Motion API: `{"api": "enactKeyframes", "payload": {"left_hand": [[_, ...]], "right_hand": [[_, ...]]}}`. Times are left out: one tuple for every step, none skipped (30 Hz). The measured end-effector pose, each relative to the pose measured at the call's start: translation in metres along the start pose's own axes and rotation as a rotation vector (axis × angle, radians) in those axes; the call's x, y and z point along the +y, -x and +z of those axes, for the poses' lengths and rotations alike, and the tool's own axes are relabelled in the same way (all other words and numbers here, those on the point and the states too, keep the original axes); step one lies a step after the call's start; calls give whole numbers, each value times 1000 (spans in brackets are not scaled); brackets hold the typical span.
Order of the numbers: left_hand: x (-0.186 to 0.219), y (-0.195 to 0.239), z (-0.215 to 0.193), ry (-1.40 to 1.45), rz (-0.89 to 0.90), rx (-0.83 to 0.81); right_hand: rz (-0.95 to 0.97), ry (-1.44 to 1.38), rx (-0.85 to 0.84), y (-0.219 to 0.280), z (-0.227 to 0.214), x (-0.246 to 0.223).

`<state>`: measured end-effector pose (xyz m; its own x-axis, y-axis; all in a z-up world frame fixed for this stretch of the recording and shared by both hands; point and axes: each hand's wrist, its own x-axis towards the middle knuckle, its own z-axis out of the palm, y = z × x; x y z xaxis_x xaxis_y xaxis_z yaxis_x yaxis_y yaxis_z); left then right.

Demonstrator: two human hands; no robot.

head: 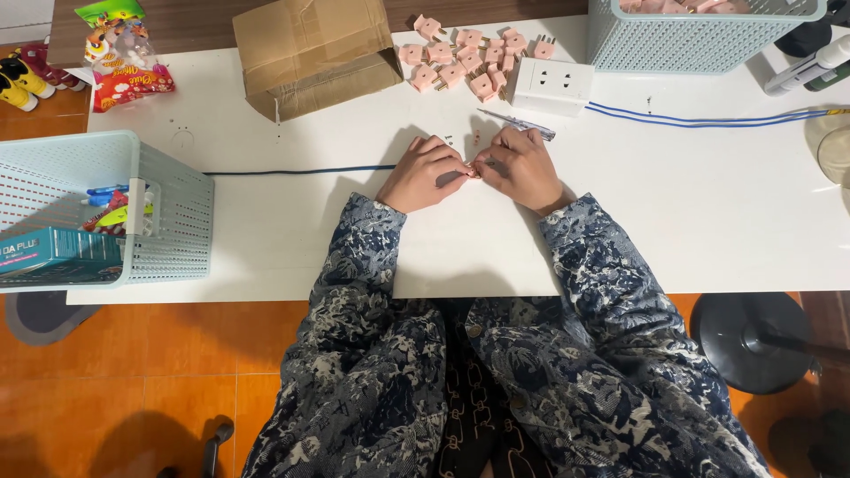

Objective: Attaching small plastic connectors to a wire using a screwdriver

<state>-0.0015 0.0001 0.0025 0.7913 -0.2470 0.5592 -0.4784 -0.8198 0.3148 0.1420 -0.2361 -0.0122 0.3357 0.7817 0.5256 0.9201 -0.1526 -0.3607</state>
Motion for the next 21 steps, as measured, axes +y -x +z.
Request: {"api": "enactKeyframes", "payload": {"left_hand": [[0, 0, 0, 1, -4, -2], [0, 0, 1, 2, -8, -5], [0, 0, 0, 5, -6, -7], [1, 0, -1, 3, -9, -10], [1, 0, -1, 1, -10, -13], [0, 0, -1, 4, -7, -16], [0, 0, 0, -4, -8, -17], [0, 1, 0, -13, -10, -18], [0, 1, 0, -10, -7, -21], [0, 0, 0, -18, -2, -17], [0, 1, 0, -26, 2, -13], [0, 0, -2, -24, 4, -15], [1, -1, -4, -7, -10, -29], [2, -2, -6, 9, -23, -42], [3, -2, -5, 11, -22, -40], [3, -1, -5, 15, -38, -57], [4, -1, -4, 18, -56, -72], [3, 0, -2, 19, -56, -69], [2, 0, -1, 24, -58, -77], [0, 1, 0, 28, -59, -86], [0, 1, 1, 28, -63, -85]], "right_hand": [[-3, 13, 9, 0, 0, 0], [-7, 25, 18, 0, 1, 1], [-3, 26, 19, 0, 0, -1], [-5, 24, 23, 0, -1, -2], [-5, 23, 28, -1, -3, -3], [-1, 25, 29, 0, -1, -1], [11, 25, 22, 1, 2, 1], [22, 24, 16, 2, 4, 3], [26, 25, 18, 1, 3, 2], [32, 14, 20, 1, 2, 0], [37, 1, 21, 0, 1, -1], [40, 2, 22, -2, -7, -5], [35, -19, 7, -4, -15, -9], [29, -41, -8, -7, -23, -13], [30, -38, -9, -7, -29, -15], [36, -51, -36, -7, -35, -17], [40, -64, -63, -8, -41, -19], [39, -62, -66, -8, -46, -21], [50, -39, -114, -9, -51, -24], [61, -16, -162, -10, -56, -26], [60, -18, -164, -10, -60, -28]]}}
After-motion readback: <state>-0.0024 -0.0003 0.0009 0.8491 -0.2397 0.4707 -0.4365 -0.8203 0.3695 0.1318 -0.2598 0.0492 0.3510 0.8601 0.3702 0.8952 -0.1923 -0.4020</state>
